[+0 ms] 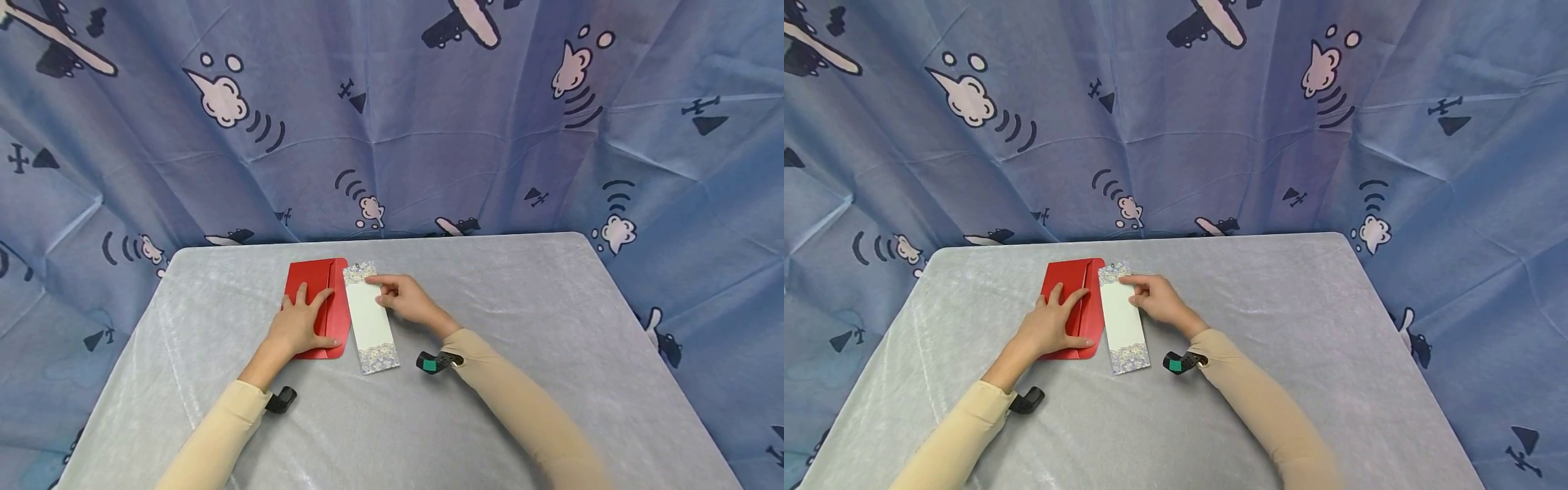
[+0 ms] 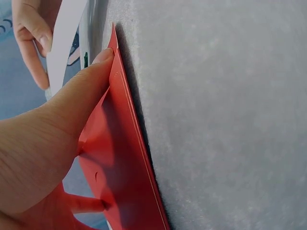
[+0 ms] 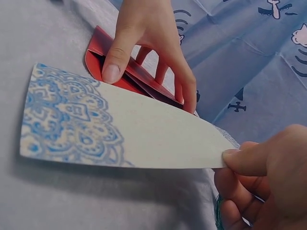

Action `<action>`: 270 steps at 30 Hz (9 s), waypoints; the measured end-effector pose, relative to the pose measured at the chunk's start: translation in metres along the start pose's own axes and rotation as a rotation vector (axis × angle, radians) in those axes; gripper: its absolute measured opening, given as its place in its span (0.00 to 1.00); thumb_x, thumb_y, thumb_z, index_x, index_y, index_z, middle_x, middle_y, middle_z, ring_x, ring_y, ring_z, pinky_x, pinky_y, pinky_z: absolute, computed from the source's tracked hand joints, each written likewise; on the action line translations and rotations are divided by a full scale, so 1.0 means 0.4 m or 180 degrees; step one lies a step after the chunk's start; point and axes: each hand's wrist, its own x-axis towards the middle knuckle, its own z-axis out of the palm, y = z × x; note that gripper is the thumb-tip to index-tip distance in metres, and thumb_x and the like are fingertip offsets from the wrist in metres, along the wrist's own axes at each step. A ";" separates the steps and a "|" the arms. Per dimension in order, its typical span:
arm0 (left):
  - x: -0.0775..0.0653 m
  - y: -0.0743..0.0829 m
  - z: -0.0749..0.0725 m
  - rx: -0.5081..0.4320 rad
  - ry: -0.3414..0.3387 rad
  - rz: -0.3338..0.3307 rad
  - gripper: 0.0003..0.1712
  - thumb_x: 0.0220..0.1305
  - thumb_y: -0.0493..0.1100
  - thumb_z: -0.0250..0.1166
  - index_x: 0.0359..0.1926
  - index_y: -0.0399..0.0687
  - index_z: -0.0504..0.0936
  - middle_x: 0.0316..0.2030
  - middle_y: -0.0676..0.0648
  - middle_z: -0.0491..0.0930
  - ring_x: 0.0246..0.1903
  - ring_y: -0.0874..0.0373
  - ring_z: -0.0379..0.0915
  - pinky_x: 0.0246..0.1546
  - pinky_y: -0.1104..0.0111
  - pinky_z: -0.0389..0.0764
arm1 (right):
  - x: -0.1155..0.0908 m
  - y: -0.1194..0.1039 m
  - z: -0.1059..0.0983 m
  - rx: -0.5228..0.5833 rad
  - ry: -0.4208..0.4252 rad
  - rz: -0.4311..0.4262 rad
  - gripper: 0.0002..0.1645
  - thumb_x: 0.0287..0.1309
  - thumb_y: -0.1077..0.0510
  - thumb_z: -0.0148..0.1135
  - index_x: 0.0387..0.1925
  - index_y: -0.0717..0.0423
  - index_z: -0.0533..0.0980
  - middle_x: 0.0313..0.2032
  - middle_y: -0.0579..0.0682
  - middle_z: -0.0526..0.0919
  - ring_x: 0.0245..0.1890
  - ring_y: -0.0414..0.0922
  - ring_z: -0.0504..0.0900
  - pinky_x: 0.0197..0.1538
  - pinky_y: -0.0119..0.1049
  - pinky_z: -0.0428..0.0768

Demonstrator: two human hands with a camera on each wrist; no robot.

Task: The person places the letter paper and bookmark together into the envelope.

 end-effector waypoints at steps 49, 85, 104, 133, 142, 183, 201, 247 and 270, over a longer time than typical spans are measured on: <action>0.004 -0.002 -0.008 0.0001 -0.0124 -0.0065 0.62 0.43 0.69 0.75 0.76 0.59 0.57 0.74 0.27 0.50 0.66 0.18 0.55 0.49 0.39 0.80 | 0.095 0.011 0.036 -0.0239 -0.0015 0.0021 0.26 0.59 0.70 0.58 0.60 0.62 0.76 0.21 0.45 0.72 0.22 0.37 0.68 0.29 0.28 0.68; 0.007 -0.009 -0.009 -0.0010 -0.0127 -0.0088 0.40 0.62 0.56 0.63 0.73 0.61 0.63 0.73 0.29 0.54 0.65 0.20 0.58 0.49 0.39 0.80 | 0.123 0.020 0.041 -0.0007 0.0023 0.0518 0.26 0.60 0.68 0.60 0.61 0.59 0.76 0.20 0.43 0.71 0.20 0.37 0.65 0.26 0.28 0.63; 0.004 -0.010 -0.007 -0.0045 -0.0100 -0.0070 0.38 0.62 0.56 0.64 0.72 0.61 0.64 0.73 0.29 0.54 0.65 0.18 0.57 0.49 0.38 0.80 | 0.124 0.011 0.038 0.0305 0.0077 0.0710 0.26 0.59 0.68 0.60 0.61 0.60 0.76 0.20 0.43 0.71 0.20 0.37 0.65 0.25 0.28 0.63; -0.001 -0.007 -0.007 -0.0104 -0.0020 -0.0087 0.36 0.65 0.56 0.63 0.72 0.61 0.64 0.72 0.29 0.56 0.65 0.20 0.59 0.49 0.38 0.80 | 0.119 -0.006 0.059 0.0122 0.0193 0.0694 0.26 0.59 0.69 0.61 0.60 0.60 0.77 0.18 0.43 0.72 0.18 0.37 0.65 0.26 0.28 0.64; 0.000 -0.009 -0.005 -0.0142 0.0036 -0.0071 0.35 0.65 0.55 0.63 0.72 0.61 0.64 0.71 0.28 0.56 0.64 0.20 0.60 0.49 0.38 0.80 | 0.119 -0.013 0.065 0.0098 0.0271 0.0734 0.26 0.57 0.69 0.61 0.60 0.61 0.77 0.17 0.43 0.72 0.20 0.37 0.69 0.30 0.27 0.68; 0.000 -0.006 0.003 -0.0142 0.0172 -0.0070 0.35 0.64 0.56 0.64 0.71 0.61 0.66 0.70 0.28 0.57 0.62 0.22 0.62 0.47 0.39 0.81 | 0.123 -0.015 0.088 -0.0035 0.0362 0.0694 0.26 0.57 0.68 0.62 0.59 0.59 0.78 0.17 0.43 0.73 0.20 0.37 0.70 0.28 0.27 0.68; -0.003 -0.007 0.004 -0.0135 0.0165 -0.0068 0.36 0.64 0.55 0.65 0.71 0.59 0.66 0.71 0.28 0.58 0.62 0.22 0.63 0.47 0.40 0.81 | 0.132 -0.017 0.114 -0.0005 0.0398 0.0617 0.26 0.57 0.68 0.62 0.59 0.59 0.78 0.17 0.43 0.71 0.17 0.36 0.66 0.25 0.26 0.65; -0.003 -0.009 0.006 -0.0107 0.0229 -0.0032 0.35 0.64 0.54 0.64 0.70 0.60 0.67 0.70 0.28 0.59 0.61 0.22 0.64 0.45 0.40 0.82 | 0.152 -0.033 0.167 -0.0350 0.0418 0.0554 0.24 0.61 0.65 0.62 0.59 0.56 0.78 0.19 0.43 0.68 0.18 0.36 0.64 0.24 0.26 0.61; -0.001 -0.008 0.007 -0.0040 0.0233 -0.0051 0.36 0.63 0.55 0.65 0.71 0.60 0.66 0.69 0.28 0.59 0.61 0.24 0.65 0.44 0.41 0.83 | 0.163 -0.038 0.169 -0.0605 0.0226 0.0499 0.25 0.61 0.62 0.63 0.61 0.54 0.78 0.16 0.42 0.70 0.16 0.35 0.66 0.23 0.25 0.62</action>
